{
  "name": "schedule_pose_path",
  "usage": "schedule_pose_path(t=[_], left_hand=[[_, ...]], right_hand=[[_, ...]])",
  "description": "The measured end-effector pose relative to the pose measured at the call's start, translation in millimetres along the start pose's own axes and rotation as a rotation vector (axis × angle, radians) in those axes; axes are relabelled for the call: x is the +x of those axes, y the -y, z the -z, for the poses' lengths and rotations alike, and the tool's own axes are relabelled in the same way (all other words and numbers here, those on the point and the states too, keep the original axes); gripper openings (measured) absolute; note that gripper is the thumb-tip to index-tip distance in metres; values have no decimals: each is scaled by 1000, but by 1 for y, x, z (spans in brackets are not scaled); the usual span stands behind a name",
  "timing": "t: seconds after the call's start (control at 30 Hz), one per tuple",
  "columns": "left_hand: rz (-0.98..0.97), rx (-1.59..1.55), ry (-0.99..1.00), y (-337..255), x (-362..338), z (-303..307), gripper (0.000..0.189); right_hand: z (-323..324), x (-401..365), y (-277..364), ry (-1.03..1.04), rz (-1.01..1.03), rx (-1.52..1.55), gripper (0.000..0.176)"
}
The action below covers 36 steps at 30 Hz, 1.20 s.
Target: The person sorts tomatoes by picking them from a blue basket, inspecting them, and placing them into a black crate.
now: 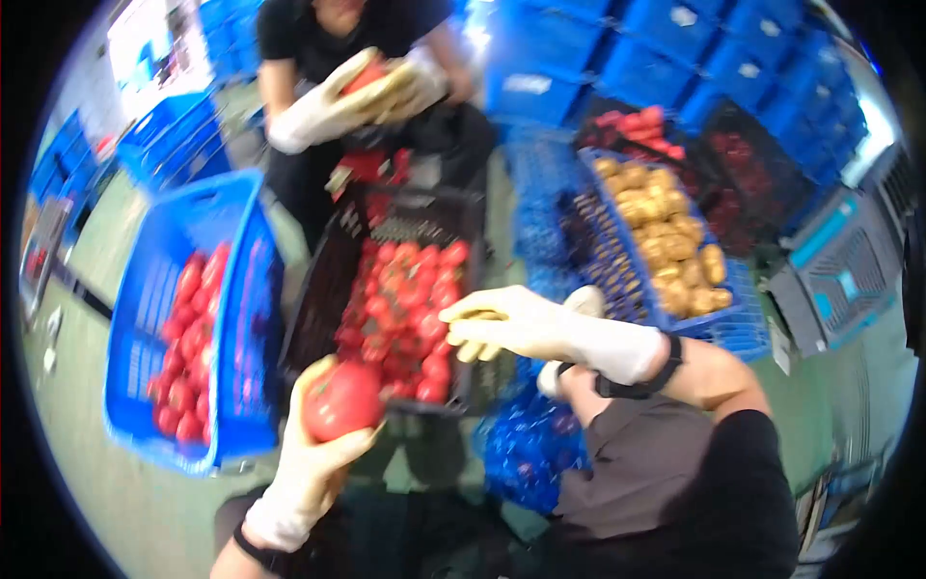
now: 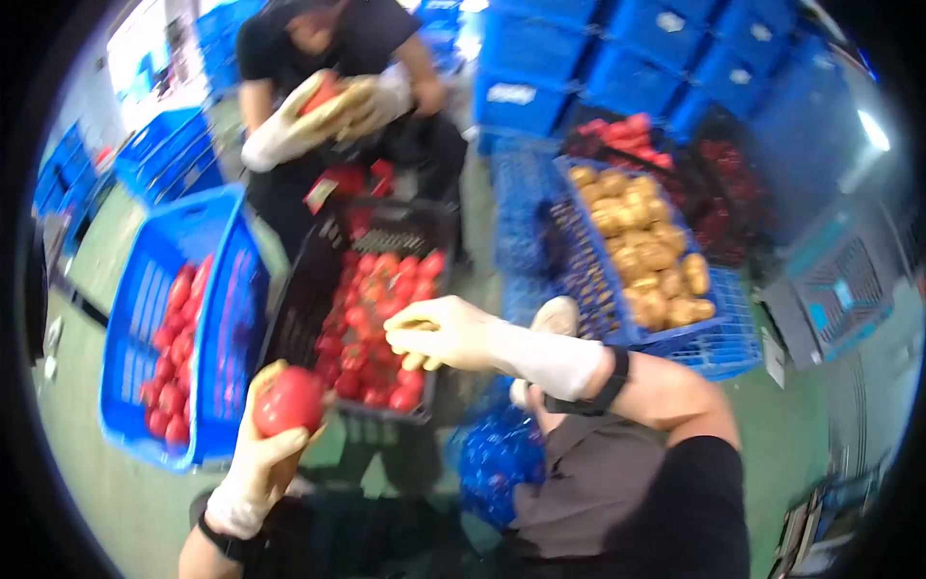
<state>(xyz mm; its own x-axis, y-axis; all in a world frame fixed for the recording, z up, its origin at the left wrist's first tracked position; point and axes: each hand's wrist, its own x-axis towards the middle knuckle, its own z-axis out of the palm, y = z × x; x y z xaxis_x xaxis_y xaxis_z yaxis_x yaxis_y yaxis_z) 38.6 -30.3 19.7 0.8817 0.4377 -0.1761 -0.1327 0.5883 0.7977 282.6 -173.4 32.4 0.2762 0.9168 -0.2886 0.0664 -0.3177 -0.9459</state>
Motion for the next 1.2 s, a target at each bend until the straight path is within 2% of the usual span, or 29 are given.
schedule_pose_path(t=[0.03,0.07,0.1,0.2,0.27,0.43,0.47,0.53,0.6,0.67,0.7,0.73,0.8,0.83,0.9,0.93,0.97,1.03,1.07,1.13,1.17,1.2], left_hand=[[-118,143,-2,1,-3,-1,84],[-213,300,-19,4,-4,1,88],[-298,365,24,3,-9,2,90],[-554,418,216,6,-3,12,102],[-606,394,247,6,-2,4,92],[-734,359,342,16,1,6,87],[-731,355,341,15,2,7,87],[-737,505,398,9,3,10,98],[-738,481,422,7,3,13,100],[-638,660,320,-4,-5,8,109],[-461,640,313,-9,-11,5,118],[-310,556,293,-9,-15,5,121],[-214,446,307,-10,-13,5,119],[-215,445,304,-11,-15,3,119],[171,-59,175,-16,-18,-6,101],[173,-58,174,-14,-17,-6,101],[42,44,179,-11,-16,-5,98],[-201,237,206,-3,-13,1,91],[-200,237,208,2,-10,4,91],[-384,370,218,10,-7,11,98],[-413,400,223,11,-7,13,96],[-410,400,223,12,-7,11,96]], right_hand=[[-18,-5,1,60,-21,-67,43],[-30,-12,2,70,67,-177,48],[-41,-21,22,124,3,-141,57],[-59,-21,27,267,131,43,92],[-63,-22,29,327,195,76,99],[-78,-22,42,429,122,185,106],[-79,-20,44,428,117,187,106],[-79,-17,51,494,-55,260,105],[-84,-15,52,414,-97,345,99],[-80,-10,47,248,481,-97,90],[-85,-10,44,160,551,-32,81],[-81,-8,43,161,551,-34,81],[-70,-4,41,85,867,-472,80],[-70,-6,41,98,871,-509,81],[-72,-2,34,93,904,-512,84],[-73,0,32,84,938,-517,87],[-75,-2,34,83,937,-516,87],[-78,-6,43,62,724,-446,95],[-77,-7,44,60,723,-446,95],[-72,-8,46,157,641,-480,103],[-72,-9,47,133,650,-494,95],[-71,-7,43,132,648,-492,95]])
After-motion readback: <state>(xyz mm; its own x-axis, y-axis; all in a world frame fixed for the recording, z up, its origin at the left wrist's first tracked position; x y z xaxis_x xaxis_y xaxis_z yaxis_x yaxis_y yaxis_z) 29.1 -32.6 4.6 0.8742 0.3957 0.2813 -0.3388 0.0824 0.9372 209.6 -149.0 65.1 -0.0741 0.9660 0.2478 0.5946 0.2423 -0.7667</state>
